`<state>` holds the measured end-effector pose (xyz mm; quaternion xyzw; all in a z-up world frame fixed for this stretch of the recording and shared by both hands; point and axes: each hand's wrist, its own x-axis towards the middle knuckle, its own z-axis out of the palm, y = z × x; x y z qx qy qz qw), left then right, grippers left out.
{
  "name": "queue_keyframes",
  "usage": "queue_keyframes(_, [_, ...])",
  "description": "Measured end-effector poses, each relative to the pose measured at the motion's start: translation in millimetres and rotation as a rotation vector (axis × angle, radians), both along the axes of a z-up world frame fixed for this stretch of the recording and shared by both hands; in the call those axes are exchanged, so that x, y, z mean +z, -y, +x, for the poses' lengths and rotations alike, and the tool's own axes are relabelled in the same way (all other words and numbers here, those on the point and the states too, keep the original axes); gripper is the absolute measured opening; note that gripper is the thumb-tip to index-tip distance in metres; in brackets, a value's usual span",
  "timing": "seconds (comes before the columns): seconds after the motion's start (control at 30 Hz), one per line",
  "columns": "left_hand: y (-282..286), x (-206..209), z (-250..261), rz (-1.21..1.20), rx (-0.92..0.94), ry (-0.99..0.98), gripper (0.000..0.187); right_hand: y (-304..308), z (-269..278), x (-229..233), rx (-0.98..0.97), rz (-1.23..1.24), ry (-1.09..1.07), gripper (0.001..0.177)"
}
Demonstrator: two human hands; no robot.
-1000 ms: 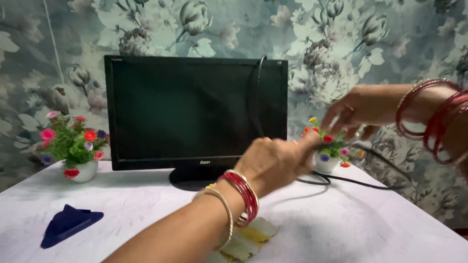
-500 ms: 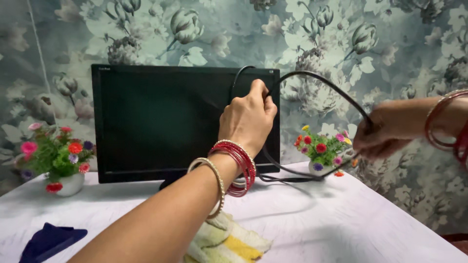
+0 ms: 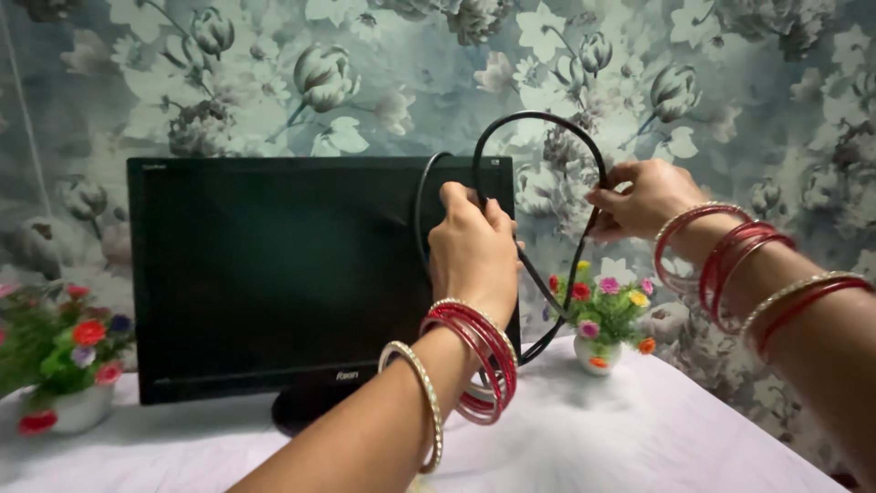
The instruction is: The person wipes a computer monitor and the surrounding table surface using a cloth. They move a flower pot and a triangular object aside to reach the area under the monitor, then wipe the monitor screen and base, and finally wipe the table surface.
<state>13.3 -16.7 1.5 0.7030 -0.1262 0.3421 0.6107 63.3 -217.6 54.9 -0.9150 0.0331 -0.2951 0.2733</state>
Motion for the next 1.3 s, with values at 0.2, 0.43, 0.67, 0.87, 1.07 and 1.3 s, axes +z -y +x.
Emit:
queue_keyframes(0.2, [16.6,0.9,10.6,0.227,0.167,0.156,0.025,-1.7,46.4,-1.2,0.107,0.219,0.181,0.032])
queue_keyframes(0.43, [49.5,-8.0,33.6,0.315,0.044,0.177,0.022,29.5,127.4,-47.0,0.125,0.052,0.098,0.048])
queue_keyframes(0.67, [69.0,-18.9,63.3,0.412,0.077,0.157,0.024,42.7,116.6,-91.4,0.086,-0.244,-0.516,0.048])
queue_keyframes(0.87, [75.2,-19.4,72.9,0.433,0.067,0.014,0.038,26.2,62.0,-83.9,0.011,-0.407,-0.623,0.072])
queue_keyframes(1.07, [95.8,-24.1,73.5,0.394,-0.009,0.001,0.042,40.4,30.7,-63.6,0.056,-0.536,-0.661,0.052])
queue_keyframes(1.3, [123.6,-49.3,83.3,0.566,-0.078,0.036,0.014,51.0,-23.0,-46.1,0.085,-0.454,-0.701,0.039])
